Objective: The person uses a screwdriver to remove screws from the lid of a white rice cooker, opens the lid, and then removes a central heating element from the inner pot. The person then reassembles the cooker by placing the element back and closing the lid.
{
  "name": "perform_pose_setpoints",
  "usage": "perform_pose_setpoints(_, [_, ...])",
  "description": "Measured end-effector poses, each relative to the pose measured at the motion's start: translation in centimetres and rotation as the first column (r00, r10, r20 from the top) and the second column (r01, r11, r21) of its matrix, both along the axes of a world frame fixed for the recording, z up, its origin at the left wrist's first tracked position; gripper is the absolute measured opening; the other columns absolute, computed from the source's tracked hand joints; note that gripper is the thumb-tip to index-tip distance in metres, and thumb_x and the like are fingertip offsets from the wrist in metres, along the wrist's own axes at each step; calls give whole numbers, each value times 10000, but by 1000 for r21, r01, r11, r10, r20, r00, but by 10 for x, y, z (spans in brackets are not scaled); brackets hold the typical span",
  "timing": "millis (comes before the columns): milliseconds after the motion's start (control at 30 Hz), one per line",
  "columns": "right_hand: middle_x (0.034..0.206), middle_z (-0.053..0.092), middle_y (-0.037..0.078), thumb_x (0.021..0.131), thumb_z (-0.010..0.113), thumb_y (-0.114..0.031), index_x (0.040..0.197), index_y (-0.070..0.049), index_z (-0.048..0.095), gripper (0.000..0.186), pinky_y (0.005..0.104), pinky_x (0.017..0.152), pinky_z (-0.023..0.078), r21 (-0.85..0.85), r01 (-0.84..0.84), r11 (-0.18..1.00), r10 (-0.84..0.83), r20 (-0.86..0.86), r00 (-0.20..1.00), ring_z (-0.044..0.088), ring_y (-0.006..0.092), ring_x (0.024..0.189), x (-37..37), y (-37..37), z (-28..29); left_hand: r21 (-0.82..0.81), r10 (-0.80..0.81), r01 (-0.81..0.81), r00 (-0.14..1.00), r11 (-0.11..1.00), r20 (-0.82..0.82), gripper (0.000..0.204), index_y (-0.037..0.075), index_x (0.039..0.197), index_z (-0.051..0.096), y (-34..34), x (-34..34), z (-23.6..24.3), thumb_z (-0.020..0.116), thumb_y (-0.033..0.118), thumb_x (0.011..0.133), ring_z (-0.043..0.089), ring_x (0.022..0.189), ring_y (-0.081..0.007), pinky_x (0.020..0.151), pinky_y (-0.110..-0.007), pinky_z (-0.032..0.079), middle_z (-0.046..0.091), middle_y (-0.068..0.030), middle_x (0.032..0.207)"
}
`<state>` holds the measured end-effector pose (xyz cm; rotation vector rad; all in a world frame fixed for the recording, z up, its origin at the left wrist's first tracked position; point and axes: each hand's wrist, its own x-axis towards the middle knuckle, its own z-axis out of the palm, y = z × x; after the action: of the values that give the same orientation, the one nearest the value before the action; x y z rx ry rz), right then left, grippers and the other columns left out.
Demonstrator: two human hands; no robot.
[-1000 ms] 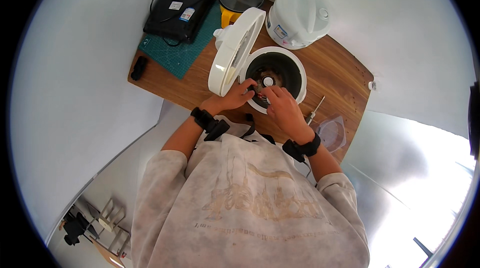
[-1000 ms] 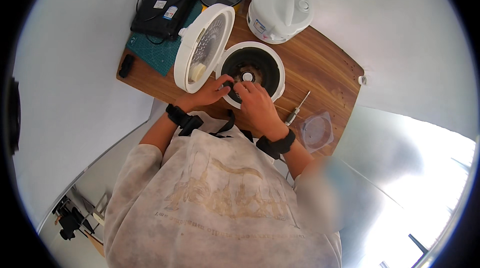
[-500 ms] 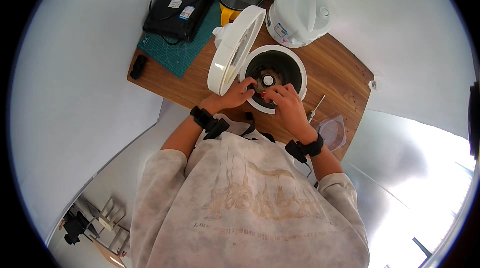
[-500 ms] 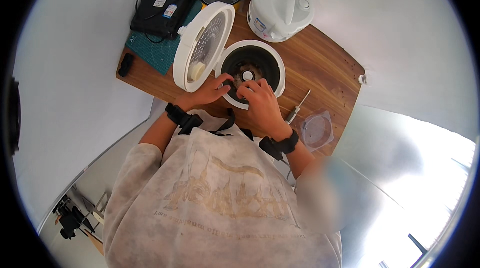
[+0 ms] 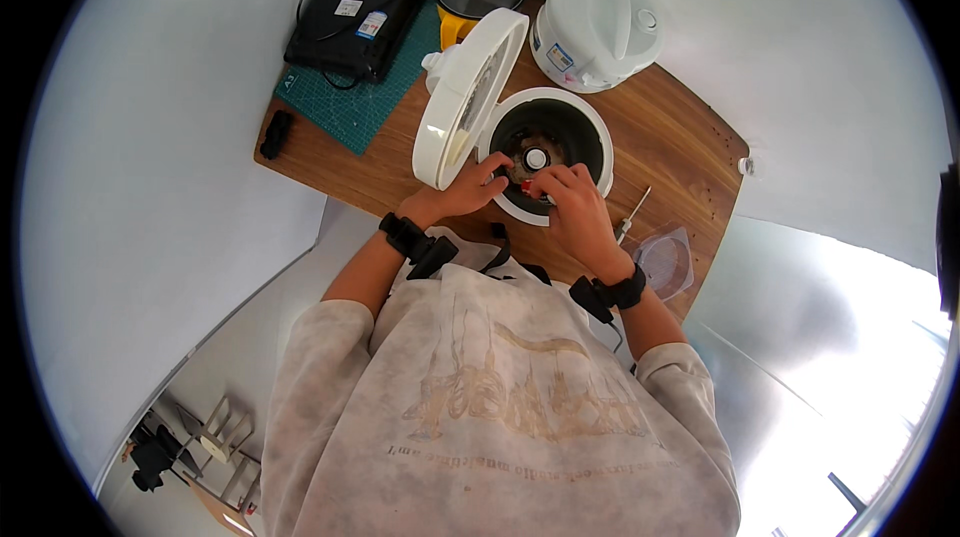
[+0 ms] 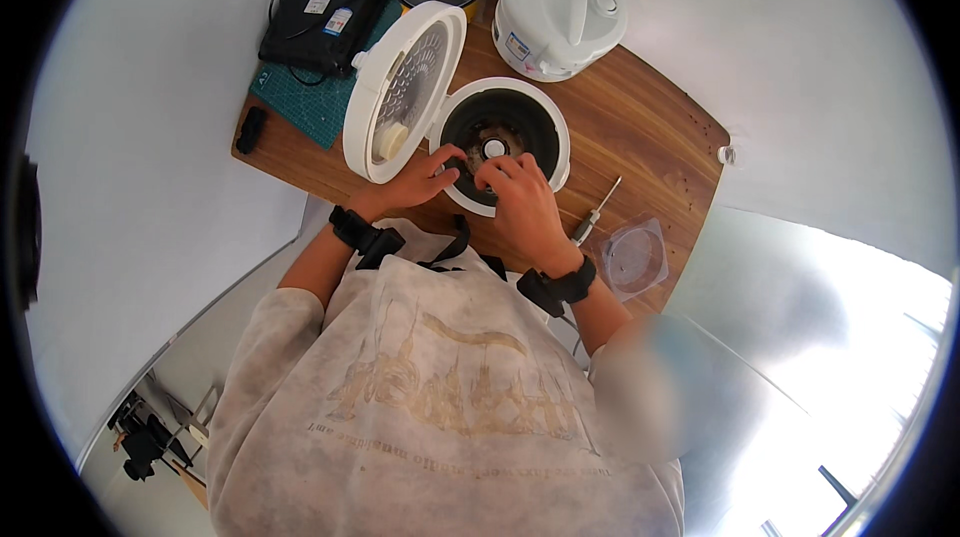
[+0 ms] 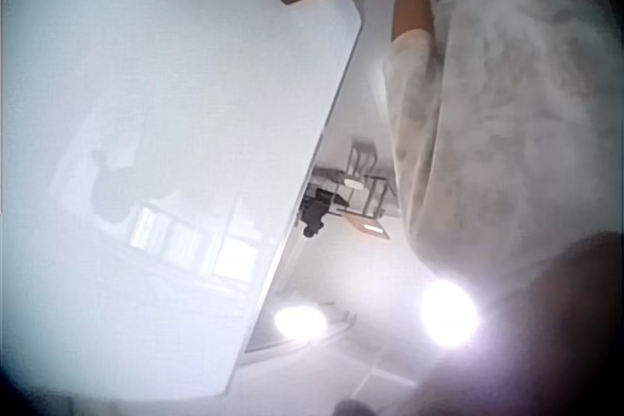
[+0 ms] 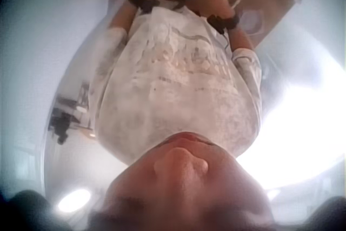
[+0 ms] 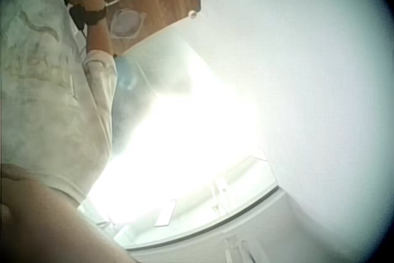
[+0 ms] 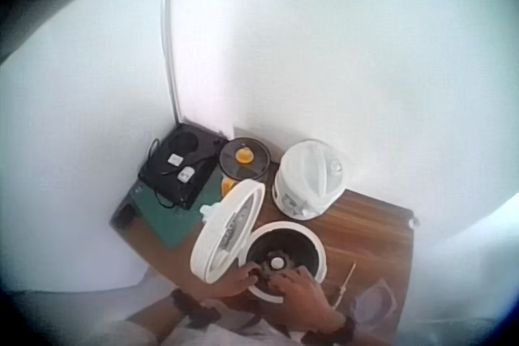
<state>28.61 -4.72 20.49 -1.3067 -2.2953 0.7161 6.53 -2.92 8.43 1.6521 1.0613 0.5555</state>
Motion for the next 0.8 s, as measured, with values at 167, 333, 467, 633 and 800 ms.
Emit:
perform_pose_setpoints(167, [1015,638,35,704,545,153,925,-93,636,342,427,796,490,-13,16,1000,-16,-1,1000,540,316,899,0,-1,1,3,-43,43,995,999,-87,332,117,1300,522,2,-1,21,564,287,1018,644,756,-278,715,-393,487,613,-144,779])
perform_pose_setpoints(333, [1030,640,38,689,543,157,945,-89,635,367,424,811,492,-9,12,1000,-12,12,1000,544,318,914,1,-3,-2,-8,-58,57,993,998,-105,338,124,1309,517,3,-2,21,562,293,1020,638,747,-282,708,-397,478,602,-144,766])
perform_pose_setpoints(467, [1053,645,43,661,540,166,975,-81,634,411,427,835,494,-20,-6,1000,7,30,1000,547,326,939,2,-3,-2,-69,-36,29,994,997,-102,322,130,1263,551,3,-1,30,586,293,988,665,866,-376,784,-463,500,658,-200,867])
perform_pose_setpoints(633, [1019,636,35,701,559,140,937,-95,636,342,428,802,479,24,-9,1000,9,17,1000,543,311,894,0,-2,-2,-37,-23,20,996,999,-87,315,129,1256,555,2,-1,24,593,288,987,655,923,-371,806,-459,497,659,-204,920])
perform_pose_setpoints(800, [1023,635,32,705,572,126,954,-98,637,341,423,819,478,29,-28,999,27,49,998,550,309,910,1,-3,-4,-58,-26,21,996,998,-89,308,124,1252,555,2,0,23,595,278,988,649,909,-367,805,-459,495,655,-196,916])
